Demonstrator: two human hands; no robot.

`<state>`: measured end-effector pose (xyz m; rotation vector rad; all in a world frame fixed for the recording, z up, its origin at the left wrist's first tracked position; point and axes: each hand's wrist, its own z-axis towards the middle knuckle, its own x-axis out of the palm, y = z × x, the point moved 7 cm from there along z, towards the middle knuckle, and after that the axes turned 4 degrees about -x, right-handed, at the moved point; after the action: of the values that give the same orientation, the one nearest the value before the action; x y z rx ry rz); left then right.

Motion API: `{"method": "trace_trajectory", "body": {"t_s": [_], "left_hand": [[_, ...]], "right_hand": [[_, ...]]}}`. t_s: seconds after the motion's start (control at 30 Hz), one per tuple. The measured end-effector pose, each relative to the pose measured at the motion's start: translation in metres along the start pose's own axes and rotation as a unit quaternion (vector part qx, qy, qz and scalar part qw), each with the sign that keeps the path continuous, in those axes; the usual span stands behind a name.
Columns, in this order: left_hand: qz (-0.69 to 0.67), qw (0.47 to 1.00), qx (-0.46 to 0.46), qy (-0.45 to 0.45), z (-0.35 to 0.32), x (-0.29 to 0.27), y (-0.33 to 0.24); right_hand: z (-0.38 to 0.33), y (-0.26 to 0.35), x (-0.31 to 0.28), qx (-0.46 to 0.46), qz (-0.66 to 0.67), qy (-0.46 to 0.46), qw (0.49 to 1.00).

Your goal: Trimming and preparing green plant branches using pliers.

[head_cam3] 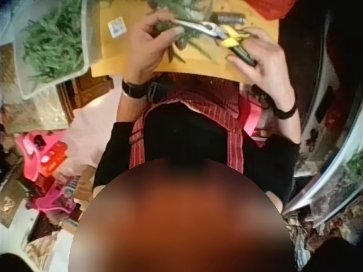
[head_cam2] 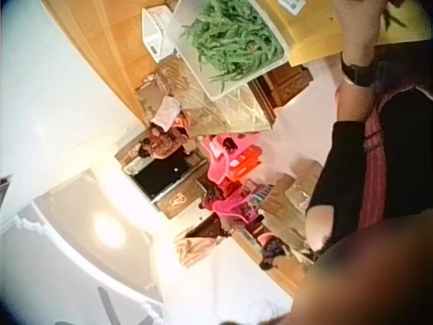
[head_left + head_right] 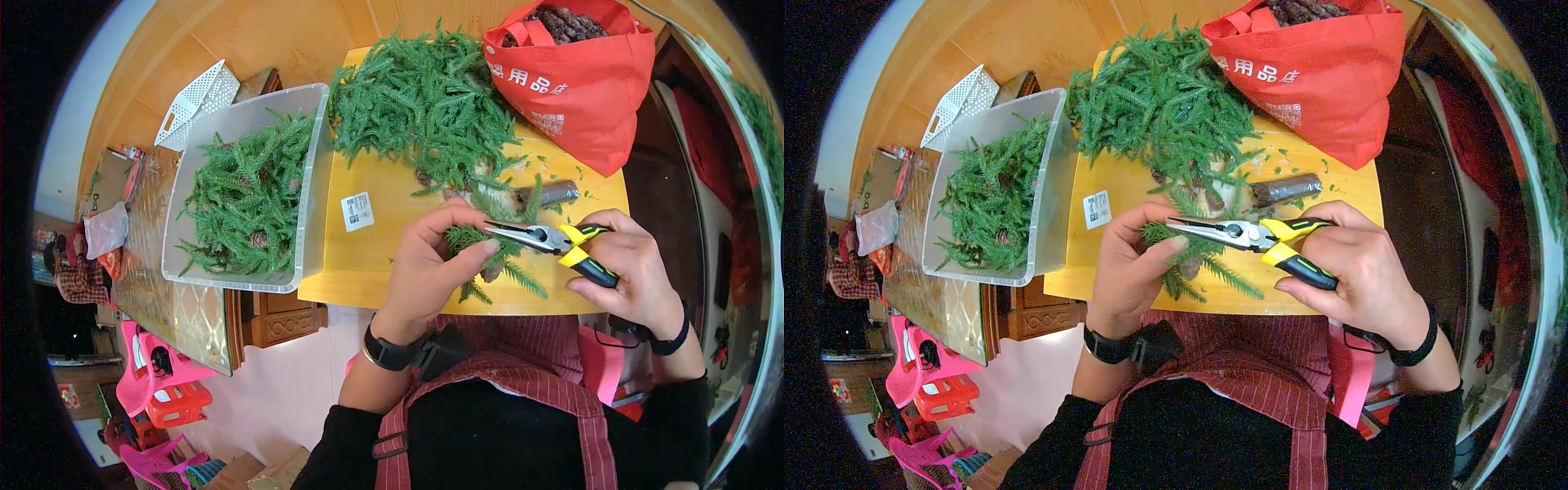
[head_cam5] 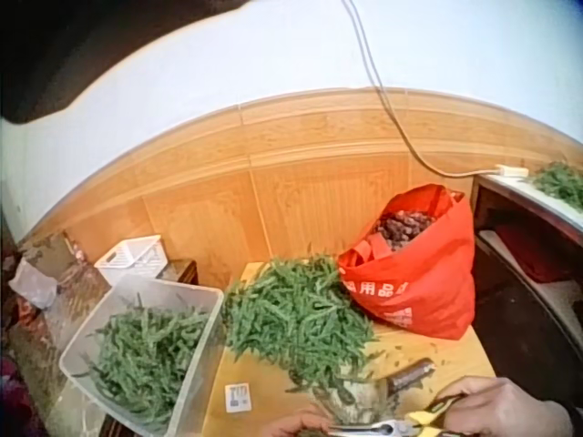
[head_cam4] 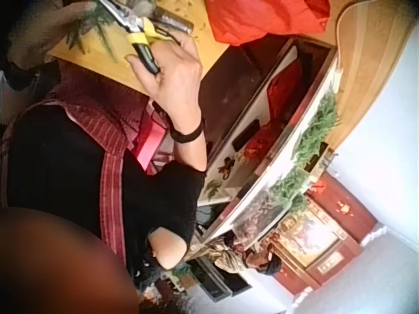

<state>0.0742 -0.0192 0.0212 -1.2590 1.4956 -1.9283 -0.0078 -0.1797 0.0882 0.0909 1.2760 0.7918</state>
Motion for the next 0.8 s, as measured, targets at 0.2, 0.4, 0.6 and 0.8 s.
{"method": "trace_trajectory", "body": {"t_s": [0.2,0.4,0.6,0.8], "left_hand": [[-0.046,0.995,-0.053,0.073,-0.0013,0.0065,0.0061],[-0.053,0.992,-0.078,0.087,-0.0029,0.0089,0.0059],[-0.030,0.993,-0.059,0.096,-0.0028,0.0122,0.0015],[-0.008,0.994,-0.076,0.077,-0.0027,0.0112,-0.0009]], "right_hand": [[-0.0004,0.0006,0.0005,-0.024,-0.004,0.011,1.000],[-0.0014,0.0025,0.0012,-0.044,-0.025,0.005,0.999],[-0.0028,0.0037,0.0027,-0.055,-0.020,0.017,0.998],[-0.0052,0.0056,0.0029,-0.061,-0.032,0.017,0.997]]}}
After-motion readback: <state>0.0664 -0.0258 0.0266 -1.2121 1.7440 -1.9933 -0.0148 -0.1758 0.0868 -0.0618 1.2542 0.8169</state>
